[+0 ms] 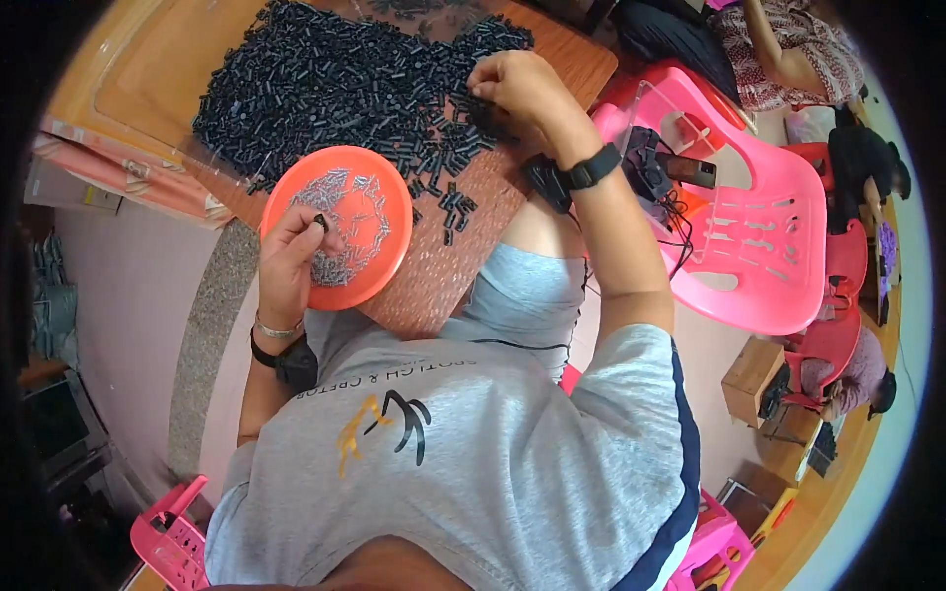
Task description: Assembling small black plastic components with tiny silver rings.
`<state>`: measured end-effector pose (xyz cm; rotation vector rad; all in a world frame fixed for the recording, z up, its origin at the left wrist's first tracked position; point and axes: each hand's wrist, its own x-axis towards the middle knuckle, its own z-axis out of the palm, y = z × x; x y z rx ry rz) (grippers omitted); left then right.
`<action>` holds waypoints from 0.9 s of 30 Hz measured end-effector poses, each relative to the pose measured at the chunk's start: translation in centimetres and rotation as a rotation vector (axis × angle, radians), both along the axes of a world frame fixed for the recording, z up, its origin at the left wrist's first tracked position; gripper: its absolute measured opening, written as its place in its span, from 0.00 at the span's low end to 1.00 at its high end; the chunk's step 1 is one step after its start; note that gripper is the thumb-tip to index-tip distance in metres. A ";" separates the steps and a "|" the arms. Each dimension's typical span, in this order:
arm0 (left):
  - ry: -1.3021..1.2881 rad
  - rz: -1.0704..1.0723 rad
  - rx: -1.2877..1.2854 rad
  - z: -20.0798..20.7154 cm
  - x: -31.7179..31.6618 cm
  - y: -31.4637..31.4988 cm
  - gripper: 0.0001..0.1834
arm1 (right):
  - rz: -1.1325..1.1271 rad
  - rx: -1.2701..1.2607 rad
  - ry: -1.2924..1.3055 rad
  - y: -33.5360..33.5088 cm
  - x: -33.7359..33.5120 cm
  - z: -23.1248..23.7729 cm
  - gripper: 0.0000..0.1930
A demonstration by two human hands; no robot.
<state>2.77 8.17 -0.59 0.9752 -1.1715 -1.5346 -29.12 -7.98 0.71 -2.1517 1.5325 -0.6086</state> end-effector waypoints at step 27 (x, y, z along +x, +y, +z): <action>0.082 -0.108 -0.042 2.6 -1.9 -0.7 0.08 | 0.497 0.459 -0.754 7.1 9.0 2.7 0.08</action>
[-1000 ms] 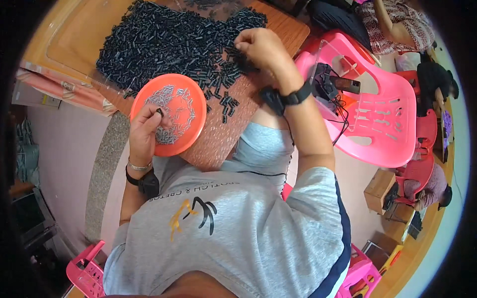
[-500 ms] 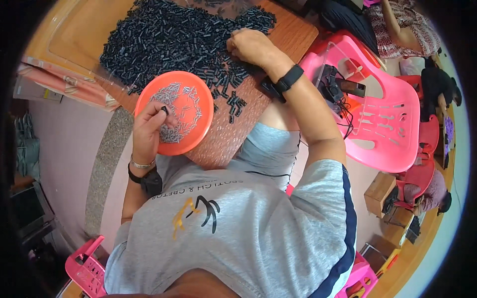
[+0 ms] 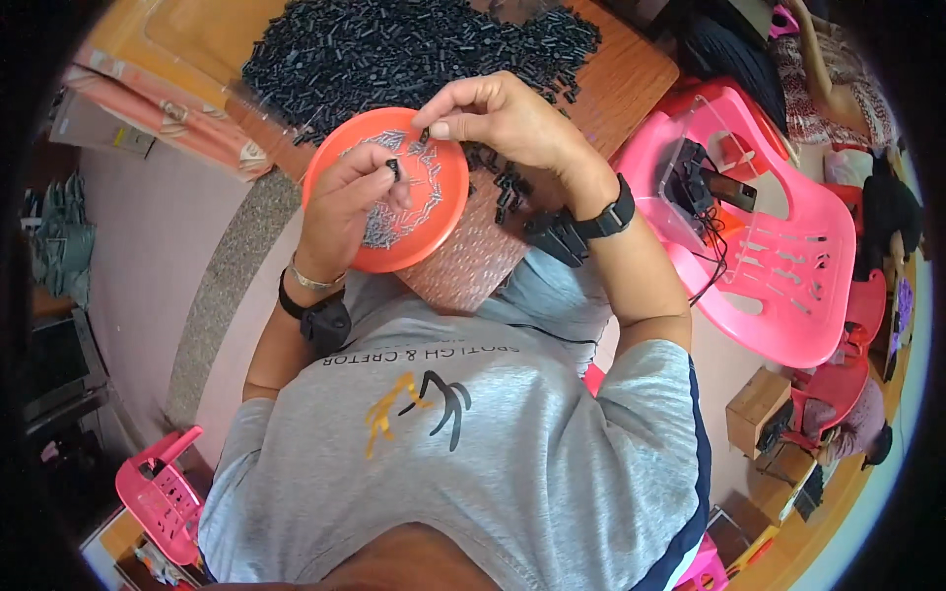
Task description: Assembling small black plastic components with tiny silver rings.
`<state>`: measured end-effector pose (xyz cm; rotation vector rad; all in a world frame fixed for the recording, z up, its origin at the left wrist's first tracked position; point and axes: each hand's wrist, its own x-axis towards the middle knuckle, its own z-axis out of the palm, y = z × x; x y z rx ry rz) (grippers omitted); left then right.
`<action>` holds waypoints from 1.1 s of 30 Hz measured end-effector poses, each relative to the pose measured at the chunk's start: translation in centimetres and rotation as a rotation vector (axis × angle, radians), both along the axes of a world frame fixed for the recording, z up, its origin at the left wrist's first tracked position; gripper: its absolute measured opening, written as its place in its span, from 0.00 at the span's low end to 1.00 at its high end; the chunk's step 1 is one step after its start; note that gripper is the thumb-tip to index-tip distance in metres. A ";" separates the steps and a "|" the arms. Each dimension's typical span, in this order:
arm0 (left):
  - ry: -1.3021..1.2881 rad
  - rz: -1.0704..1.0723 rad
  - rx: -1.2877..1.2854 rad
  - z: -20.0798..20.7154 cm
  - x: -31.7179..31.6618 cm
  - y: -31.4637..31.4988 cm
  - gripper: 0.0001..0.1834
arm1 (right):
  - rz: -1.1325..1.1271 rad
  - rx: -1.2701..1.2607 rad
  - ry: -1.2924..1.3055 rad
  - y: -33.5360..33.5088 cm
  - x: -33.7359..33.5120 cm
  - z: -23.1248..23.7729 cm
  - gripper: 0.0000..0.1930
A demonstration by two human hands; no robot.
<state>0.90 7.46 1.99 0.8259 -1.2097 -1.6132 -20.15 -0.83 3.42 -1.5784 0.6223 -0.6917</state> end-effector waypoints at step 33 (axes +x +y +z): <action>-0.187 -0.186 -0.013 -1.0 0.4 0.6 0.10 | 0.247 -0.493 0.461 2.1 1.7 4.6 0.07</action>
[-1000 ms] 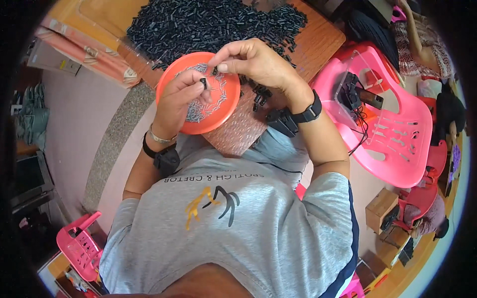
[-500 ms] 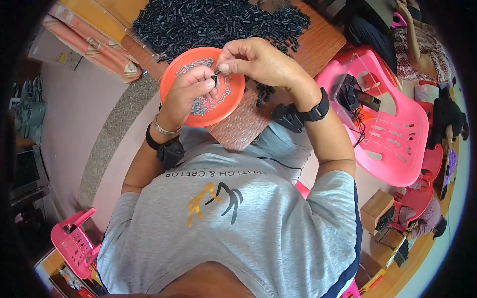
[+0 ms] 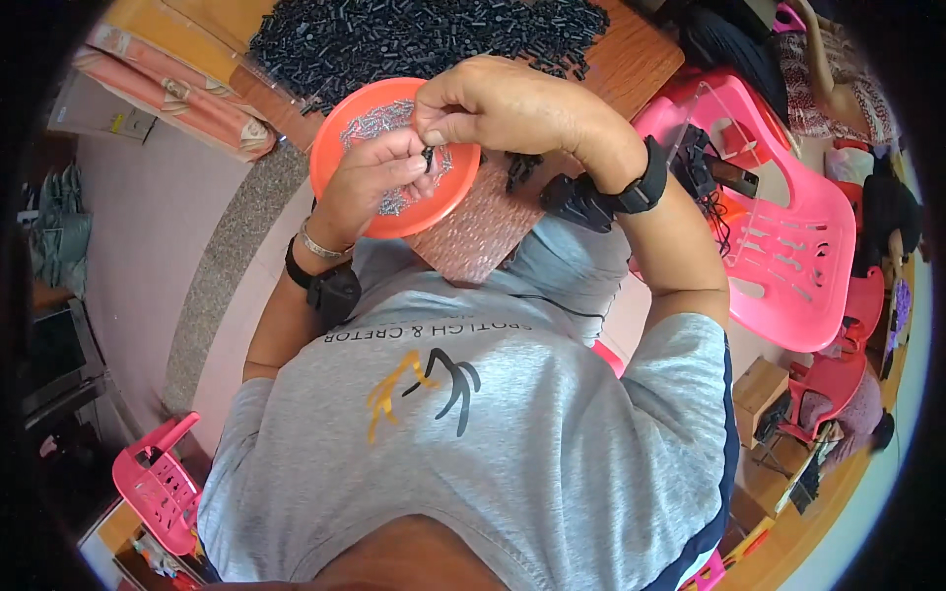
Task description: Assembling small black plastic components with tiny silver rings.
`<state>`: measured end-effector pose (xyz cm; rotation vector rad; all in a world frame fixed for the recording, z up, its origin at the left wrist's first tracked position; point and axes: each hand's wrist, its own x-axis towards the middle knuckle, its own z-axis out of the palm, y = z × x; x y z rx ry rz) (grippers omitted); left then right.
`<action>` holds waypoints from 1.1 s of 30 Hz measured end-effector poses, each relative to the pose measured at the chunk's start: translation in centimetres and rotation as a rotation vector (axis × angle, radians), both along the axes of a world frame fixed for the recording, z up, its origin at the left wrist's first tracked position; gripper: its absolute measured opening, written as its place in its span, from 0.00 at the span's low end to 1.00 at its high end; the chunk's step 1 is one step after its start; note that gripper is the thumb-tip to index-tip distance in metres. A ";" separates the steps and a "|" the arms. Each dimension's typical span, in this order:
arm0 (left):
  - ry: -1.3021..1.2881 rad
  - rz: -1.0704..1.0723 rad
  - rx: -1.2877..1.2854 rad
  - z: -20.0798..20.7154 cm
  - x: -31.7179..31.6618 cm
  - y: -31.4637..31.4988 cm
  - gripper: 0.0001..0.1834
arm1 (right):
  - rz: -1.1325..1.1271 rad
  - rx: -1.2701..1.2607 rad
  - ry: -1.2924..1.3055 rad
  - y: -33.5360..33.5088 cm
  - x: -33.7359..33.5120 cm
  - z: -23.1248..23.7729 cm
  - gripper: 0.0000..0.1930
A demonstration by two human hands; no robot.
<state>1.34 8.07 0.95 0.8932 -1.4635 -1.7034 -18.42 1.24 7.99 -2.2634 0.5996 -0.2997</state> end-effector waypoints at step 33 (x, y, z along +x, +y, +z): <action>0.277 0.155 0.111 -0.1 -0.1 0.2 0.10 | -0.163 -0.075 -0.218 2.0 1.0 -2.3 0.23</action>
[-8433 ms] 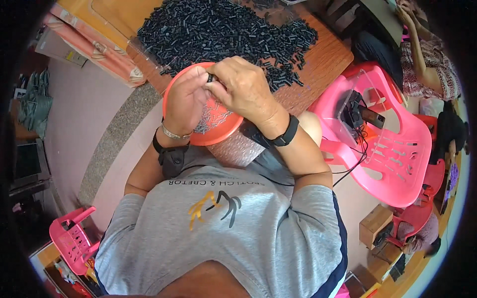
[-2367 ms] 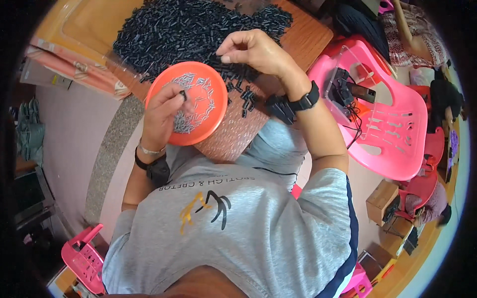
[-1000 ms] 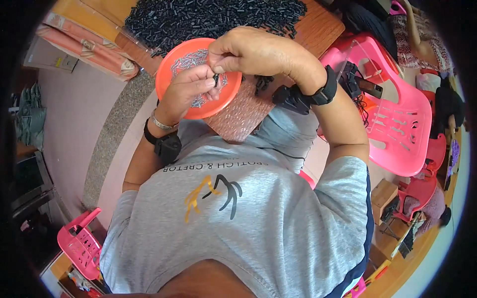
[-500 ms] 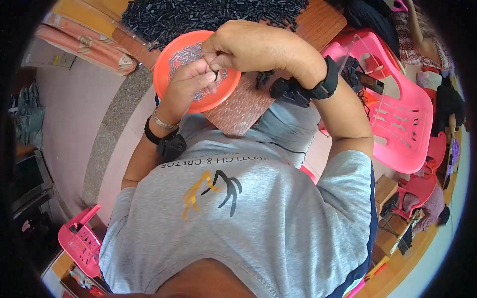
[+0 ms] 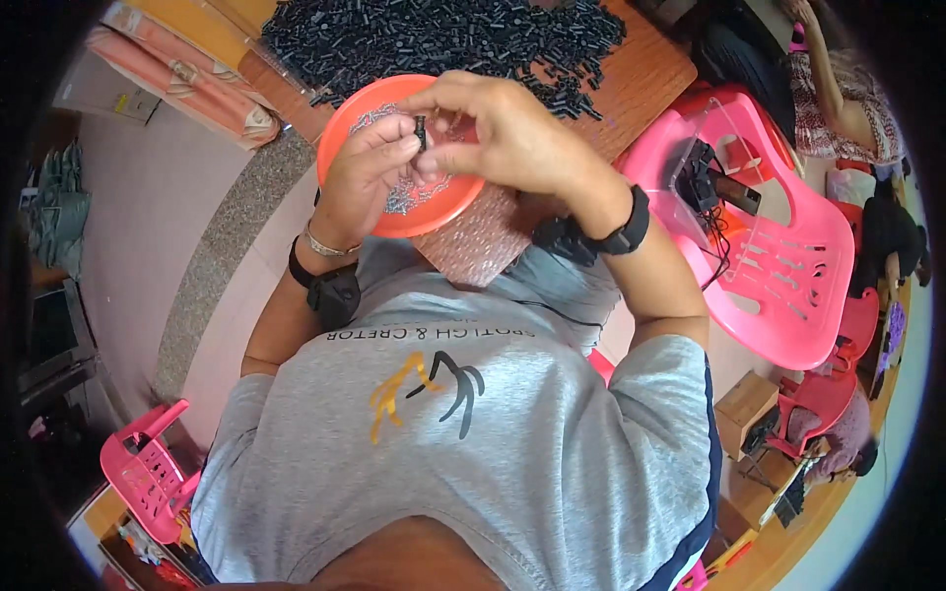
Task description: Assembling small black plastic components with tiny silver rings.
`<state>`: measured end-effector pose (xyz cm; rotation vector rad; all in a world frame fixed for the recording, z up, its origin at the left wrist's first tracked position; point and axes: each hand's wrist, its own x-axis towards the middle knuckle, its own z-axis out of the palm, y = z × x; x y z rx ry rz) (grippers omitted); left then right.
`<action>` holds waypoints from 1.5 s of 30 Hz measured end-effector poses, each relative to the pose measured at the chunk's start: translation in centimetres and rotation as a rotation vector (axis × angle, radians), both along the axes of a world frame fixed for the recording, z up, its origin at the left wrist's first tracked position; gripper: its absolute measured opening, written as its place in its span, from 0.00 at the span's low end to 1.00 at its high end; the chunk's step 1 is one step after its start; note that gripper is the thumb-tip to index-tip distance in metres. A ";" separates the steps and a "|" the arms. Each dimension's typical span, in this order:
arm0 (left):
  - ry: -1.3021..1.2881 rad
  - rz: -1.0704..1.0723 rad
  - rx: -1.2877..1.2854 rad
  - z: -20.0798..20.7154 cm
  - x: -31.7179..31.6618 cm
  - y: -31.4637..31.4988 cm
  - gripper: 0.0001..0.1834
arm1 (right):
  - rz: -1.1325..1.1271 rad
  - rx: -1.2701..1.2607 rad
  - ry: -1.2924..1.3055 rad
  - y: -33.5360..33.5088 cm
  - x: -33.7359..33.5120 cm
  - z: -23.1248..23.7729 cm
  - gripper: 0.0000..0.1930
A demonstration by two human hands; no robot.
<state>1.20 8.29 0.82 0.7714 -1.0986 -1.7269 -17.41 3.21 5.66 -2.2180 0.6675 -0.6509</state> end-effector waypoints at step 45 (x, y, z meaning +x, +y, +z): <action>0.083 0.258 0.096 -2.4 -1.3 0.7 0.11 | -0.263 -0.359 -0.002 3.0 2.4 -3.9 0.16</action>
